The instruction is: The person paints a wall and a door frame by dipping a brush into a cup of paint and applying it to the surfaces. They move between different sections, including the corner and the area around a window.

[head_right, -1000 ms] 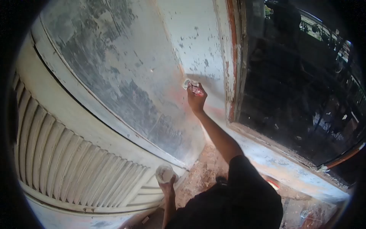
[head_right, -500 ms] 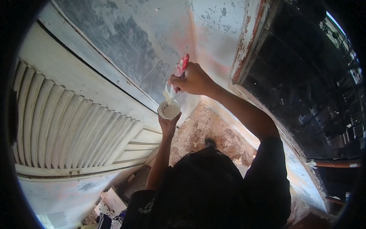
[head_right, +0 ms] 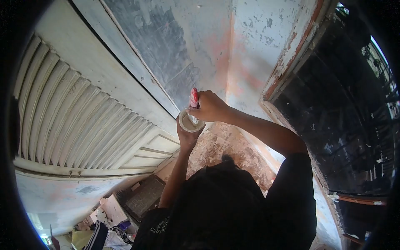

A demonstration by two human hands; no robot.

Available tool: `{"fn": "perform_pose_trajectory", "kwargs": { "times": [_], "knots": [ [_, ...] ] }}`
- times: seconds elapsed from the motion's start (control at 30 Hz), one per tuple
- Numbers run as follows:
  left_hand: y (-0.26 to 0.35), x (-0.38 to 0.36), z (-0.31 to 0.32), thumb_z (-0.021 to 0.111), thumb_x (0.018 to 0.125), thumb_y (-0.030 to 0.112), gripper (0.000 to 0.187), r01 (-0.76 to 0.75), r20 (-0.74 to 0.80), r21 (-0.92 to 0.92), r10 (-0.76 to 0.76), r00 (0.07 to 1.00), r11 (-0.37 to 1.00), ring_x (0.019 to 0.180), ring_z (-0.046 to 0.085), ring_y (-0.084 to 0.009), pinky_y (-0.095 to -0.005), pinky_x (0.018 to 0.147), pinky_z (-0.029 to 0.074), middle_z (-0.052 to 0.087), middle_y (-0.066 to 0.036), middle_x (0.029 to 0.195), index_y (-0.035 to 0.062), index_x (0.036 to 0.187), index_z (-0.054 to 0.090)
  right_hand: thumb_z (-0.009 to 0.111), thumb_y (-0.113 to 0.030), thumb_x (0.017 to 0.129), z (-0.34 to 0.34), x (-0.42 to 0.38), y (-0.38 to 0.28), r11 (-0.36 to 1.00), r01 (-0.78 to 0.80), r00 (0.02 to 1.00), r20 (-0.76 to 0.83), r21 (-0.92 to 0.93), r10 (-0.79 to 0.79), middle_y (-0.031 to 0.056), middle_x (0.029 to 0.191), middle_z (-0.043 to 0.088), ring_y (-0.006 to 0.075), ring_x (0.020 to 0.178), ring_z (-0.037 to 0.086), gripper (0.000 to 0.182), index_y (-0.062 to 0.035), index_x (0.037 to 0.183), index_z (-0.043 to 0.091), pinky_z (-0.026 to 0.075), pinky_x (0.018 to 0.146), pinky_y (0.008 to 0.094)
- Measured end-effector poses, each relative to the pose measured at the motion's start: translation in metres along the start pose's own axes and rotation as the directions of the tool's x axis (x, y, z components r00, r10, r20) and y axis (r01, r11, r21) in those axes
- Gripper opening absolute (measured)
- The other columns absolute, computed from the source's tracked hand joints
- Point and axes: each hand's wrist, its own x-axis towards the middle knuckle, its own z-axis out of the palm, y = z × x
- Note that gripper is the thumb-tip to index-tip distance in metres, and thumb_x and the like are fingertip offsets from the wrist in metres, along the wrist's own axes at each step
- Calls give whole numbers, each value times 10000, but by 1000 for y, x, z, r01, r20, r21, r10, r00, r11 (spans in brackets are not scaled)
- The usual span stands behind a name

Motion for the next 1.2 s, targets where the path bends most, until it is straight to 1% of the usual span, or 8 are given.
{"fn": "perform_pose_trajectory", "kwargs": {
  "times": [0.13,0.33,0.5,0.63,0.73,0.97,1.1,1.2],
  "knots": [
    [4,1,0,840,657,123,774,-44,-17,25,44,999,999,1067,559,-224,-349,916,458,545,-142,1173,-8,1268,383,681,-219,779,-17,-6,-17,994,22,999,-34,110,-19,123,656,636,271,630,647,240,4,737,602,490,608,355],
    [-14,5,7,833,665,119,692,-44,-4,25,44,999,999,1036,570,-234,-340,903,456,567,-134,1140,-2,1228,449,679,-179,783,-5,-17,-1,1000,-3,994,-112,28,6,105,627,625,233,611,650,194,1,753,611,484,589,341],
    [-8,5,10,826,667,103,727,27,13,-36,-27,1000,999,1075,561,-218,-348,926,459,560,-137,1169,0,1253,408,678,-191,811,-15,-25,8,920,-139,966,-154,365,207,94,652,643,183,606,657,229,29,790,617,536,575,294],
    [-6,12,12,819,667,81,715,68,18,-33,-67,998,997,1071,562,-220,-343,927,460,560,-142,1165,-13,1246,410,657,-191,851,-35,-41,4,643,-171,889,-165,746,427,117,764,655,184,618,661,216,18,861,602,585,592,293],
    [-3,18,14,840,663,117,674,74,35,-102,-71,997,992,1041,578,-218,-331,905,467,585,-133,1127,1,1199,448,644,-184,868,-39,-59,16,419,-195,800,-104,887,591,133,823,649,212,637,667,179,-18,900,588,594,607,313],
    [15,35,23,821,691,125,639,139,89,-206,-123,988,969,1019,574,-209,-322,896,460,579,-128,1115,-8,1188,442,622,-186,886,-39,-75,31,15,61,800,-58,998,598,116,801,671,239,725,690,136,-51,876,603,601,654,305],
    [29,49,34,817,698,135,625,111,83,-275,-91,992,955,1003,572,-206,-319,888,459,575,-123,1104,-14,1178,446,615,-193,887,-60,-74,24,21,128,822,-118,992,557,114,791,679,246,740,694,169,-25,871,614,604,682,293],
    [32,65,44,828,681,138,639,85,77,-281,-66,995,956,1000,570,-214,-327,881,459,574,-127,1098,-16,1175,453,619,-192,880,-80,-63,14,13,240,775,-199,971,600,115,787,669,240,724,688,185,-7,870,611,605,686,292]
  ]
}}
